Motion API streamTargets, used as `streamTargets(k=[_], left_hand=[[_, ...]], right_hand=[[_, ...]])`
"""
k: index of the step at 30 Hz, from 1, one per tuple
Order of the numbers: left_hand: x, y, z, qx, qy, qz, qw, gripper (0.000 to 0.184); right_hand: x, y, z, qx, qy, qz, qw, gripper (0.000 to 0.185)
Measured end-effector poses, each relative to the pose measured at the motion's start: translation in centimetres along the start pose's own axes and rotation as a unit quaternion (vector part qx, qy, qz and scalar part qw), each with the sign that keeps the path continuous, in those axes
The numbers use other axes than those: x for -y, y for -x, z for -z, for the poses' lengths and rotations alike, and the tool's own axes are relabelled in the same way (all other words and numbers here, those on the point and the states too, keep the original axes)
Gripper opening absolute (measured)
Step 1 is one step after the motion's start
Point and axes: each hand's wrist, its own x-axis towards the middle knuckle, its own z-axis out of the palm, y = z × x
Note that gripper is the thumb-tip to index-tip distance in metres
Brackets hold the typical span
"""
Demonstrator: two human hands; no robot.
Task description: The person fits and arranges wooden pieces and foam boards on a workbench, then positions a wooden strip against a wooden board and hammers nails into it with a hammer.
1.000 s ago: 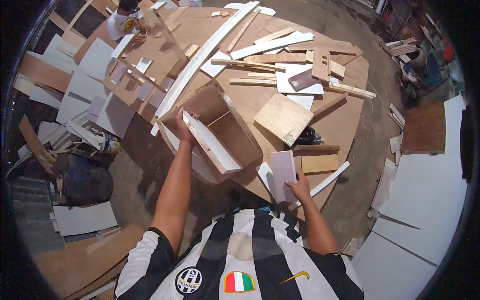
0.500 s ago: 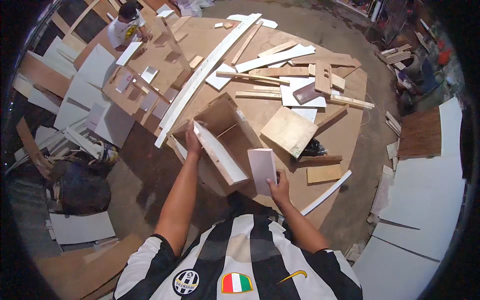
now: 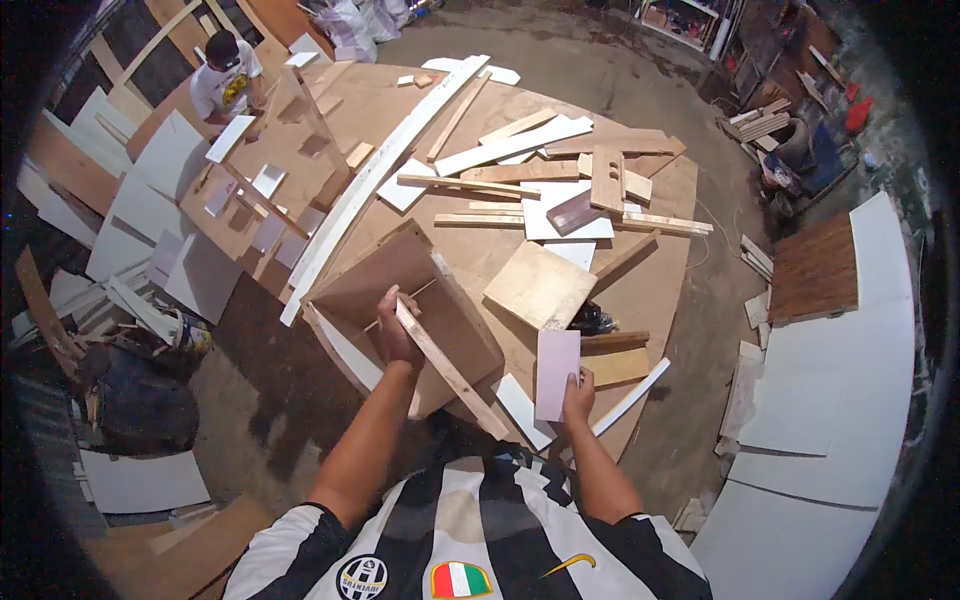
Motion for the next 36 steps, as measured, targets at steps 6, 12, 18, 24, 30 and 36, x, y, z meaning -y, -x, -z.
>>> streamTargets(k=[6, 12, 18, 24, 30, 36], left_hand=[[1.9, 4.6, -2.1, -0.012, -0.059, 0.103, 0.993, 0.03], [3.1, 7.6, -4.6, -0.098, -0.085, 0.086, 0.988, 0.052], [7.3, 7.3, -1.5, -0.044, -0.07, 0.27, 0.959, 0.071], [10.7, 9.5, -0.2, 0.077, 0.031, 0.374, 0.924, 0.07], [11.8, 14.7, 1.3, 0.219, -0.392, 0.166, 0.878, 0.074], [16.4, 18.2, 6.1, 0.232, -0.523, 0.226, 0.788, 0.068]], right_hand=[[-1.2, -0.8, 1.6, 0.071, 0.031, 0.044, 0.996, 0.038], [0.6, -0.4, 5.5, 0.183, -0.15, 0.074, 0.969, 0.044], [5.2, 5.2, 9.1, 0.216, -0.225, 0.119, 0.943, 0.028], [1.9, 5.0, 9.8, 0.045, -0.265, 0.114, 0.956, 0.025], [3.2, 5.5, 13.4, -0.034, -0.161, 0.003, 0.986, 0.039], [-0.4, 2.2, 13.1, -0.067, -0.177, -0.071, 0.979, 0.046]])
